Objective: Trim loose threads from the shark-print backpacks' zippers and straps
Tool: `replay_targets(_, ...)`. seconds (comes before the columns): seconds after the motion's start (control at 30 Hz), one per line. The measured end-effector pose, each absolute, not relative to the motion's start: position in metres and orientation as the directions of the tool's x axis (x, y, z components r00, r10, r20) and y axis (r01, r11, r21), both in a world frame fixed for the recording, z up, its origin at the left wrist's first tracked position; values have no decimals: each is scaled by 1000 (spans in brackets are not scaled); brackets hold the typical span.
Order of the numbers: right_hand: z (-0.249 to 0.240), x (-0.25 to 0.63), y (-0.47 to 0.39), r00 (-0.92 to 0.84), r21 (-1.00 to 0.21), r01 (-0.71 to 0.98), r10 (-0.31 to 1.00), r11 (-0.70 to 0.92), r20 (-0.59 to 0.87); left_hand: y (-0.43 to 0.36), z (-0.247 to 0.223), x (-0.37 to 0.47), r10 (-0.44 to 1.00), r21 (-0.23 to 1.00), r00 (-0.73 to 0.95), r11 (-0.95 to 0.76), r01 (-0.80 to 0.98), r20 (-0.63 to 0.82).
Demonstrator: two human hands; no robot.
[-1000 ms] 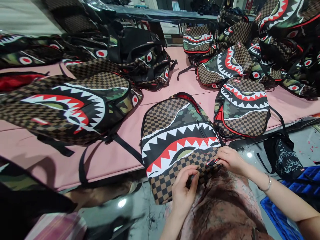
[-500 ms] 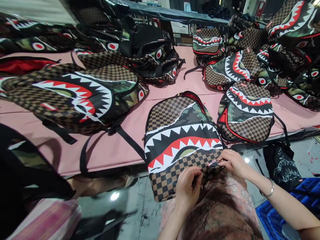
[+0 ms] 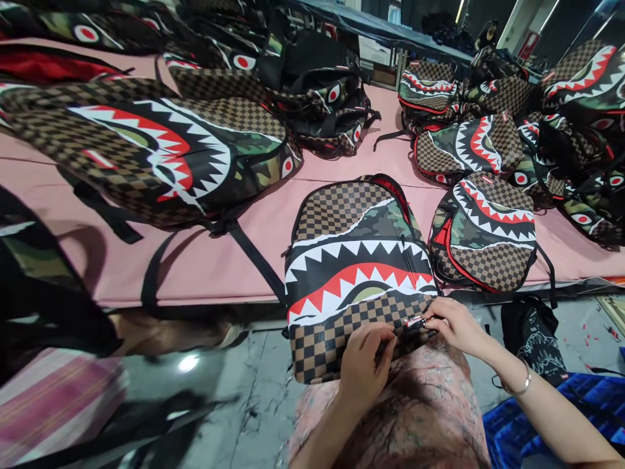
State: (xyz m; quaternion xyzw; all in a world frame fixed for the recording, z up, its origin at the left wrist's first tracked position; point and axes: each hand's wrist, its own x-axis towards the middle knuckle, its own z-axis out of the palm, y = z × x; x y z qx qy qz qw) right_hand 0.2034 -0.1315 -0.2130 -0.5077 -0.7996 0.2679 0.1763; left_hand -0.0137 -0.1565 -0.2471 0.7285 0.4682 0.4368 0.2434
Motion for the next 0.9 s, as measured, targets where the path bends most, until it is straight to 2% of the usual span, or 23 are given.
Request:
replay_targets(0.13, -223, 217, -127, -301, -808, 573, 952, 139, -49, -158, -247, -16, 894, 780, 170, -445, 440, 414)
replay_targets(0.23, -226, 236, -126, -176, -846, 533, 980, 16, -93, -158, -248, -17, 884, 770, 185, -465, 438, 428)
replay_targets(0.33, -224, 254, -127, -173, -815, 579, 971, -35, -164, -158, -251, -14, 851, 701, 253, -523, 485, 459)
replay_targets(0.43, -218, 263, -129, -166, -756, 651, 962, -60, -219, -160, -257, -7, 809, 581, 360, -586, 565, 465)
replay_targets(0.57, -211, 260, -130, -145, -664, 744, 954, -69, -262, -170, -269, 3, 760, 458, 354, -624, 633, 545)
replay_targets(0.7, -202, 250, -126, -154, -629, 774, 941, -74, -300, -179, -278, 8, 715, 432, 309, -650, 625, 628)
replay_targets(0.9, -191, 243, -117, -145, -529, 846, 928, -64, -344, -180, -279, 9, 709, 432, 285, -647, 629, 645)
